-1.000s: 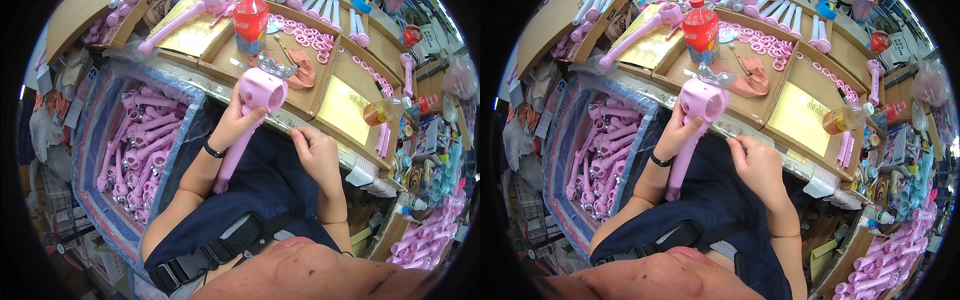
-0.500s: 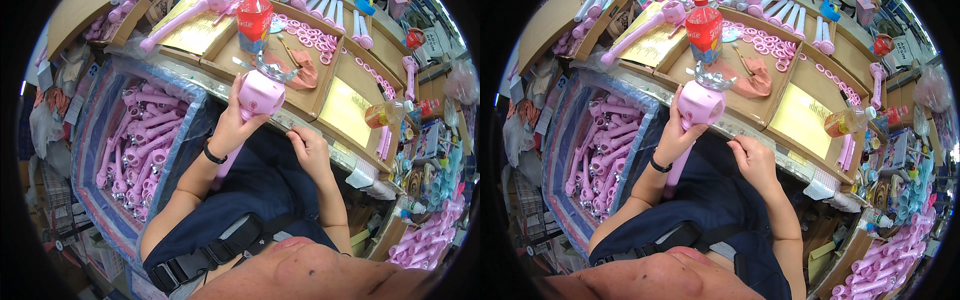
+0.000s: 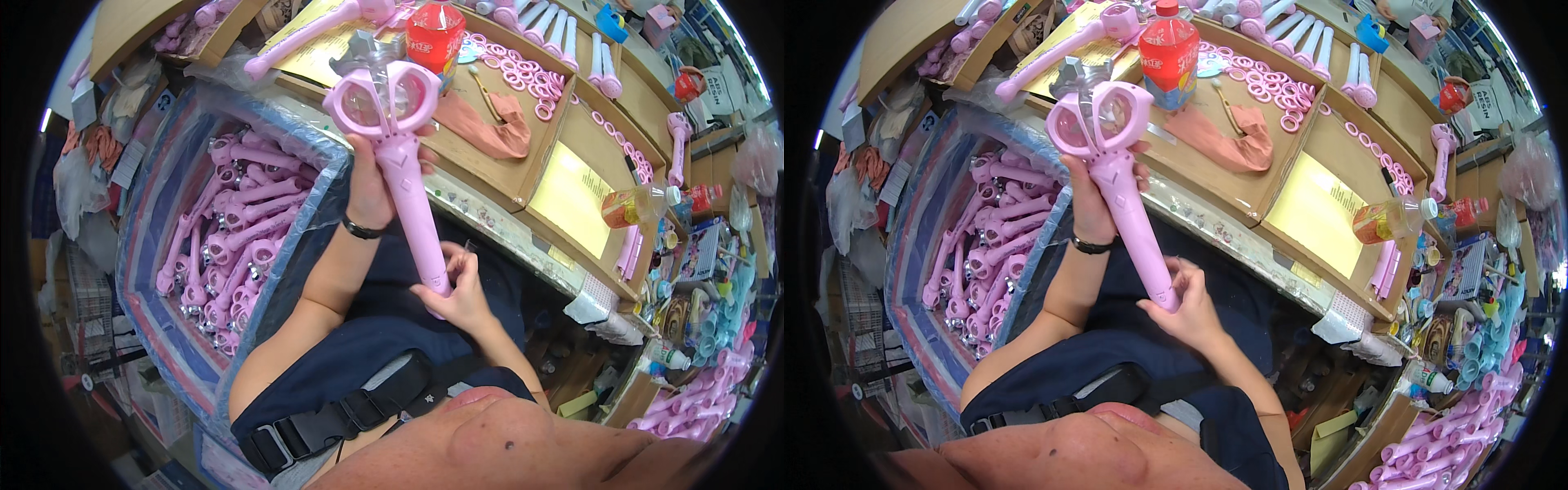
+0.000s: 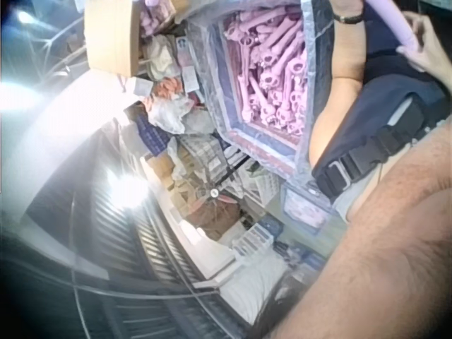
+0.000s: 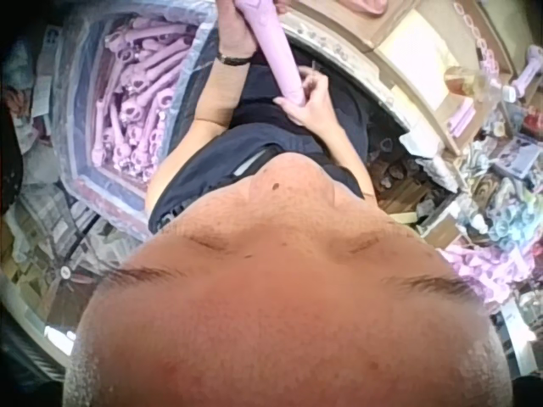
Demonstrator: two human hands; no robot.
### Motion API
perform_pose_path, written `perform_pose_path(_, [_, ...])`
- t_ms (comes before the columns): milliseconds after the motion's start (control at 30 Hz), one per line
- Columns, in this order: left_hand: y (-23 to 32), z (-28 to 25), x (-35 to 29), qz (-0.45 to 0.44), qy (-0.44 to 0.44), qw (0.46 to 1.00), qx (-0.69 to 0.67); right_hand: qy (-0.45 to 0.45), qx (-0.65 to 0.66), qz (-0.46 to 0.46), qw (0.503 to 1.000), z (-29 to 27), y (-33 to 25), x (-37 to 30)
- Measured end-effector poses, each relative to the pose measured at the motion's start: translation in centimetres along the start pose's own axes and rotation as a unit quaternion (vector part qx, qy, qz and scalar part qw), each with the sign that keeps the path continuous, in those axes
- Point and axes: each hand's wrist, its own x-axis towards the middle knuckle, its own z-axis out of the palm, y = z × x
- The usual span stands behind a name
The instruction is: The person assembles pink plastic wands by attaching a silver crown to the top, wiping the wand with a cloth, and using a screwdriver to tighten a screw on the wand's head. The person repeats this process for multiple wands.
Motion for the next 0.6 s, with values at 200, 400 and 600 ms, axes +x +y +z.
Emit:
perform_pose_path(200, [-2.3, 1.6, -2.5, -0.099, -0.062, 0.993, 0.003, 0.079, -0.064, -0.069, 0.992, 2.0, 4.2, -1.7])
perform_pose_path(400, [-3.1, 1.2, -2.6, -0.103, -0.058, 0.993, 0.032, 0.058, 0.003, -0.009, 0.998, 1.6, 4.2, -2.2])
perform_pose_path(600, [-2.6, 0.6, -2.6, -0.121, -0.097, 0.988, 0.016, 0.063, -0.059, -0.050, 0.995, 1.4, 4.7, -2.6])
